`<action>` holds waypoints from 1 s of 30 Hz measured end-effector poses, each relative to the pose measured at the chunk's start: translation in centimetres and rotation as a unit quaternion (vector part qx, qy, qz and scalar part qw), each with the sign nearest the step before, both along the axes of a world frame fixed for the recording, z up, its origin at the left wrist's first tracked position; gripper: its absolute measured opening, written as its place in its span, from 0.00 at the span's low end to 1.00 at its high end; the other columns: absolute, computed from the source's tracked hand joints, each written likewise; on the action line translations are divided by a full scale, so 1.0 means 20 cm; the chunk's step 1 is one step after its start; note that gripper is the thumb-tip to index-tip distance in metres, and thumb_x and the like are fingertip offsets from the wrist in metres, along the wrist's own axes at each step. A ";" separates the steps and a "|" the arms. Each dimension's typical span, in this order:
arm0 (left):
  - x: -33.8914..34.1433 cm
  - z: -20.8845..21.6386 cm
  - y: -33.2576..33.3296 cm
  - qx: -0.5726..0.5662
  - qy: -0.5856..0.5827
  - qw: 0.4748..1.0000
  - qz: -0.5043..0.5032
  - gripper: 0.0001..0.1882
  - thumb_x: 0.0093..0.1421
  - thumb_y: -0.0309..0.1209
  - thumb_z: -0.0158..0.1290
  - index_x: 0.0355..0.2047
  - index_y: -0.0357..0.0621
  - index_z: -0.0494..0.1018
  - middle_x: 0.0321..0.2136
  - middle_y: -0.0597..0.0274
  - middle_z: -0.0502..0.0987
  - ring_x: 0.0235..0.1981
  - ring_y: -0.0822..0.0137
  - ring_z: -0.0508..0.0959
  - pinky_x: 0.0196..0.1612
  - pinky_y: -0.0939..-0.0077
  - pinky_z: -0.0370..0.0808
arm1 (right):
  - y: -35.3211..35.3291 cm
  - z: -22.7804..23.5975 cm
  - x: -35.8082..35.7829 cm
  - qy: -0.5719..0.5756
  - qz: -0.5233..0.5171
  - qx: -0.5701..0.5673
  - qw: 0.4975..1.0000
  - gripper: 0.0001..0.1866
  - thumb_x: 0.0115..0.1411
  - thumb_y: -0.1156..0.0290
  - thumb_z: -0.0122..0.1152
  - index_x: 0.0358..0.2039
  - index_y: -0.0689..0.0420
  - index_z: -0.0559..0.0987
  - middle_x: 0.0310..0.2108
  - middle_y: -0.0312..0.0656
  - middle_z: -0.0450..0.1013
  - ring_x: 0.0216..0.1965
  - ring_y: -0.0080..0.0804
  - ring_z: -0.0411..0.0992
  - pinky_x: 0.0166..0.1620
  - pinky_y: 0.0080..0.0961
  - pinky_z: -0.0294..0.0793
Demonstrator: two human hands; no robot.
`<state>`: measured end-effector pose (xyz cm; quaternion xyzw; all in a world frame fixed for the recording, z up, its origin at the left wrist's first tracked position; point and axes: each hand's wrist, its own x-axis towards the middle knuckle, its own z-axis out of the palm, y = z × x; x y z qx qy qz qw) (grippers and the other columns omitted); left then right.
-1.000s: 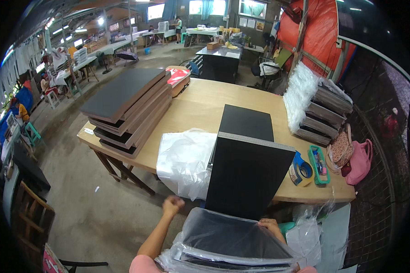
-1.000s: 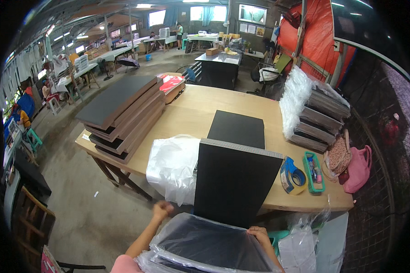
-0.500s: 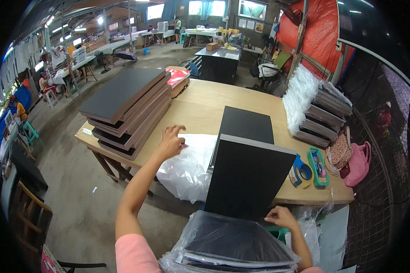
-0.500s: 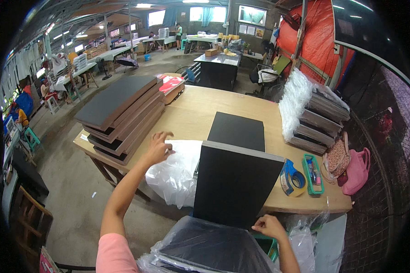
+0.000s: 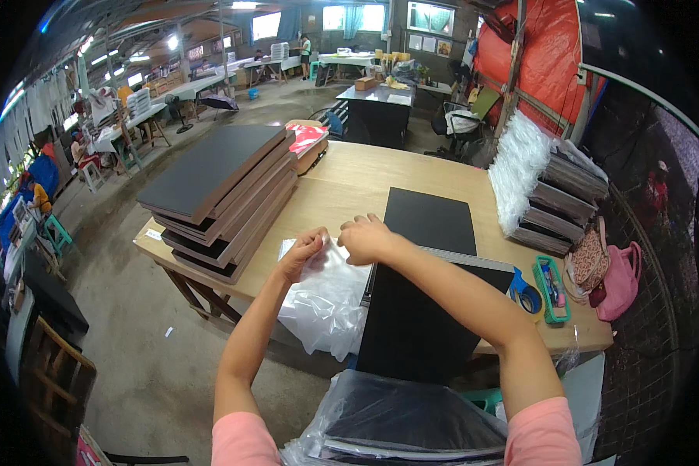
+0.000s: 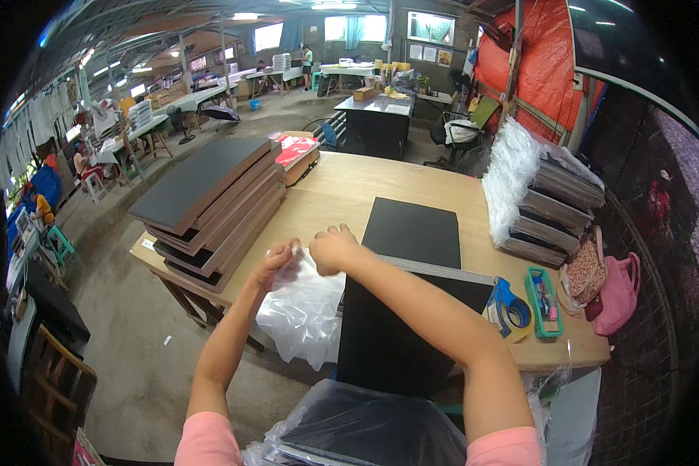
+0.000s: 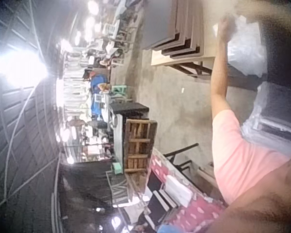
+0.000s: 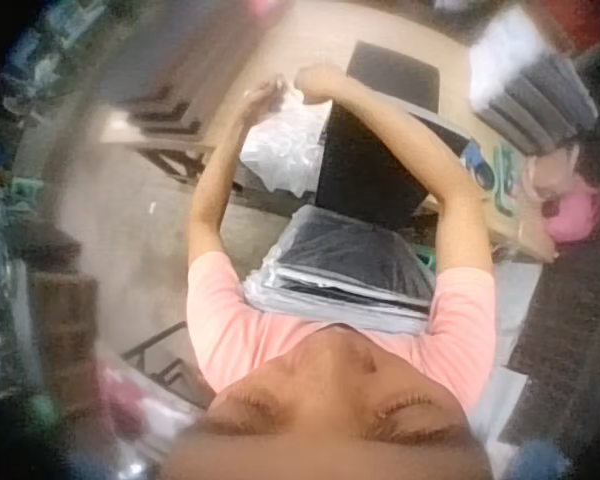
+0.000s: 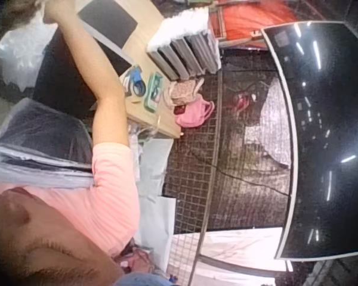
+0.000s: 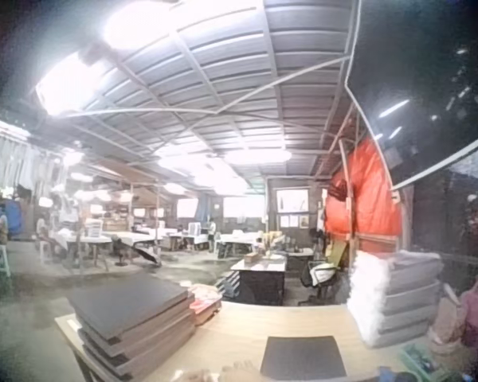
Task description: The person places black book covers into individual clear plastic sleeves and then stacks the sleeved covers on top of a pile.
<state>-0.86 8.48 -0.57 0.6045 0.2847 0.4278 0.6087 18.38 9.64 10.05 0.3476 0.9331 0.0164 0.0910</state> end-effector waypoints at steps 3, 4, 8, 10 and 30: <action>-0.03 -0.02 -0.03 -0.011 0.319 0.944 -0.086 0.15 0.54 0.44 0.60 0.30 0.46 0.72 0.20 0.73 0.70 0.19 0.81 0.65 0.22 0.86 0.60 | 0.12 0.05 -0.05 -0.096 0.011 -0.093 0.991 0.40 0.41 0.60 0.72 0.57 0.52 0.68 0.55 0.47 0.67 0.57 0.43 0.63 0.57 0.43 0.60; -0.06 0.00 -0.04 -0.081 0.400 0.896 -0.175 0.17 0.55 0.45 0.59 0.31 0.43 0.73 0.21 0.72 0.72 0.22 0.80 0.67 0.26 0.84 0.64 | 0.13 0.04 -0.04 -0.094 0.031 -0.098 0.990 0.41 0.40 0.60 0.72 0.57 0.53 0.68 0.54 0.47 0.67 0.57 0.43 0.63 0.58 0.42 0.60; -0.11 0.12 -0.16 -0.031 0.399 0.883 -0.247 0.17 0.61 0.42 0.52 0.31 0.38 0.75 0.21 0.71 0.73 0.25 0.79 0.69 0.31 0.83 0.65 | 0.09 -0.03 -0.11 -0.085 0.129 -0.126 0.980 0.45 0.36 0.59 0.75 0.56 0.57 0.68 0.53 0.49 0.68 0.57 0.45 0.62 0.57 0.37 0.62; -0.11 0.16 -0.22 -0.055 0.321 0.911 -0.252 0.17 0.63 0.41 0.50 0.34 0.36 0.75 0.21 0.71 0.73 0.25 0.79 0.69 0.31 0.83 0.65 | 0.03 -0.10 -0.12 -0.074 0.190 -0.127 0.971 0.44 0.35 0.58 0.75 0.54 0.59 0.70 0.53 0.51 0.67 0.56 0.47 0.63 0.56 0.36 0.63; -0.08 0.72 -0.85 0.204 0.134 0.946 -0.213 0.15 0.62 0.37 0.50 0.30 0.34 0.74 0.27 0.55 0.77 0.28 0.61 0.75 0.37 0.72 0.70 | -0.53 0.15 0.26 0.375 0.079 -0.578 0.721 0.10 0.63 0.67 0.50 0.37 0.60 0.73 0.20 0.41 0.74 0.22 0.24 0.72 0.29 0.23 0.72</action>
